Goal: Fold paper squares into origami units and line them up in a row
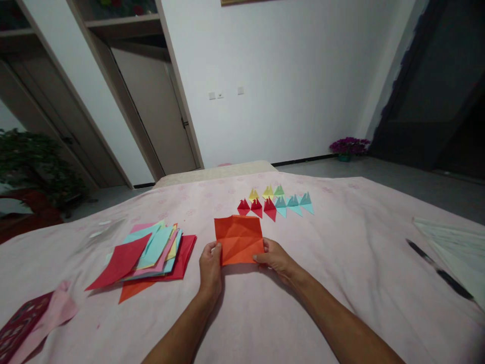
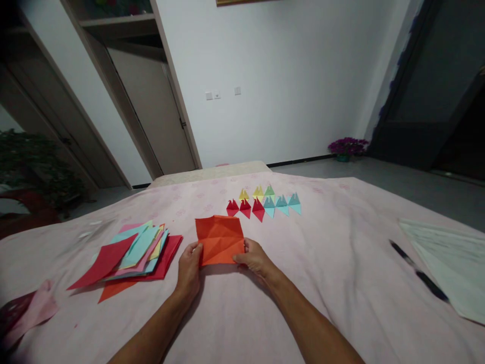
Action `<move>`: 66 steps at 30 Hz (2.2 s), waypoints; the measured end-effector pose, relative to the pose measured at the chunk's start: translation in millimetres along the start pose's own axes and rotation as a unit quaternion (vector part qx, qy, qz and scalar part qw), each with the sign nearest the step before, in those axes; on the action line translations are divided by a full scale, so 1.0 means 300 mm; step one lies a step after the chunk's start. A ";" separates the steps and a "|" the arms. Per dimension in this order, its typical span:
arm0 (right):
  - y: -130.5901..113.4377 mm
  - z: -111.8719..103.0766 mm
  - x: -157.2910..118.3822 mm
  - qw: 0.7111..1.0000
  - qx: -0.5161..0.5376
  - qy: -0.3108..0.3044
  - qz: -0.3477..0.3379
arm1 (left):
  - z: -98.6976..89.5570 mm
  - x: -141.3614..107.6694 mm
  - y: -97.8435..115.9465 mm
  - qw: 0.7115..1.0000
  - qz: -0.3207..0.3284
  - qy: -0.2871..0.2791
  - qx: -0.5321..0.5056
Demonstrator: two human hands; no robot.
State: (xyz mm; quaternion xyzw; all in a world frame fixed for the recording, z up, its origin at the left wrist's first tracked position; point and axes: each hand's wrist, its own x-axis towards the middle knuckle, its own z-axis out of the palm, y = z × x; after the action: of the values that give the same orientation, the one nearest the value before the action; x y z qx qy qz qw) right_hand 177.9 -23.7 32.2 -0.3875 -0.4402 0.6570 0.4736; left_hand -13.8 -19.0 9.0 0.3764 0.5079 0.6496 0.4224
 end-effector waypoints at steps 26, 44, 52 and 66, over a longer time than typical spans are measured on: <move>0.010 -0.070 0.044 0.972 -0.042 0.140 -0.181 | -0.030 -0.021 0.018 0.962 0.072 -0.218 0.148; -0.006 -0.117 -0.024 0.698 -0.579 -0.066 -0.417 | -0.139 -0.004 0.042 0.761 0.413 -0.269 0.422; -0.011 -0.066 0.010 0.724 -0.554 0.067 -0.406 | -0.099 0.047 0.062 0.870 0.321 -0.210 0.310; 0.000 -0.174 0.131 0.712 -0.563 -0.103 -0.408 | -0.148 0.179 -0.003 0.830 0.363 -0.260 0.333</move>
State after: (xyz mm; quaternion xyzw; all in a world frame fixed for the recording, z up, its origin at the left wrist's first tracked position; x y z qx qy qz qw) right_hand 216.3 25.1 12.3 -0.2953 -0.8898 0.0666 0.3415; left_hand -73.8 15.9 2.5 0.8068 0.3916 0.4255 0.1213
